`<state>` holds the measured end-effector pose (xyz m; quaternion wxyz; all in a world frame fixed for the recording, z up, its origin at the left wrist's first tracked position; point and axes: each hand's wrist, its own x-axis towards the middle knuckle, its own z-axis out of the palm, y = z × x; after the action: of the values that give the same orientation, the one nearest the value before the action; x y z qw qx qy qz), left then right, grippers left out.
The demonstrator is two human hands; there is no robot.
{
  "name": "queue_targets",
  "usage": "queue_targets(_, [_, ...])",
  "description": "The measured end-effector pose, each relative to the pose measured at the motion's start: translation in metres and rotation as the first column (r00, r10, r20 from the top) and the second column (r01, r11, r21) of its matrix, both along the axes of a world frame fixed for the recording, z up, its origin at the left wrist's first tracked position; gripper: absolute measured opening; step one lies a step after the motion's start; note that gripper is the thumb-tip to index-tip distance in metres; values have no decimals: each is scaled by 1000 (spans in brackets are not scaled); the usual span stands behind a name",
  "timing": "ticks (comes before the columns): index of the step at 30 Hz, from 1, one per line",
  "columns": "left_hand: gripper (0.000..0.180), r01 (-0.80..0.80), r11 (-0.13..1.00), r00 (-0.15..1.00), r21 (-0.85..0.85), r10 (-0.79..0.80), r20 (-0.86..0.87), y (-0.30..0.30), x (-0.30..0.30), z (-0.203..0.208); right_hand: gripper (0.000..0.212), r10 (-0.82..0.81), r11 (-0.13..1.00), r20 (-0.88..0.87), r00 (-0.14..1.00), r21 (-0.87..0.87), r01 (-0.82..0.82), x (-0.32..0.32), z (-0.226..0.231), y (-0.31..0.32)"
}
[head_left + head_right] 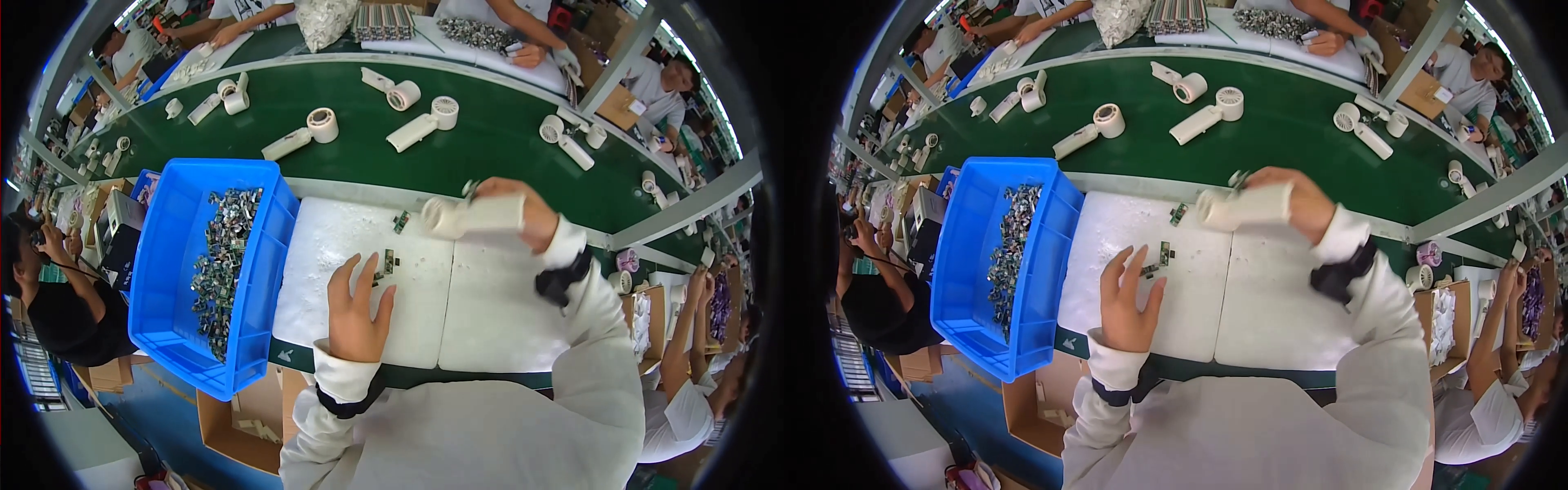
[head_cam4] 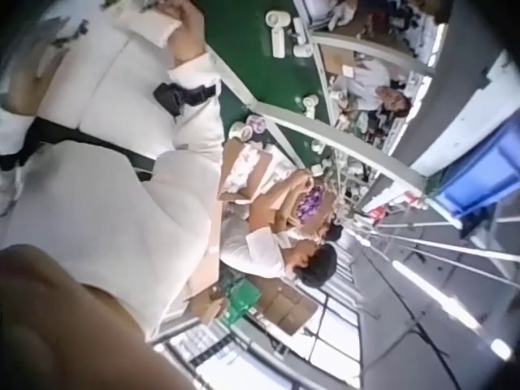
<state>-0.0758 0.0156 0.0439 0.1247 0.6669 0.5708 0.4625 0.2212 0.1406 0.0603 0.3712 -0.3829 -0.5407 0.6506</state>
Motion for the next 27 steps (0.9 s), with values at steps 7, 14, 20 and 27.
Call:
queue_targets(7, [25, 150, 979, 955, -138, -179, -234, -2, -13, -31, 27, -538, 835, 478, 694, 192, 515, 123, -27, 119])
queue_targets(14, [18, 51, 995, 988, -89, -63, -142, -11, -23, -30, 57, -616, 749, 630, 472, 655, 103, 22, -34, 172])
queue_targets(20, [12, 161, 985, 975, -70, -147, 169, -25, -28, -17, 79, -674, 715, 536, 508, 646, 268, 33, -88, 240])
queue_targets(27, [21, 170, 842, 783, -513, 200, 589, -37, -40, -4, 71, -305, 909, 401, 864, 394, 138, 17, -25, 164])
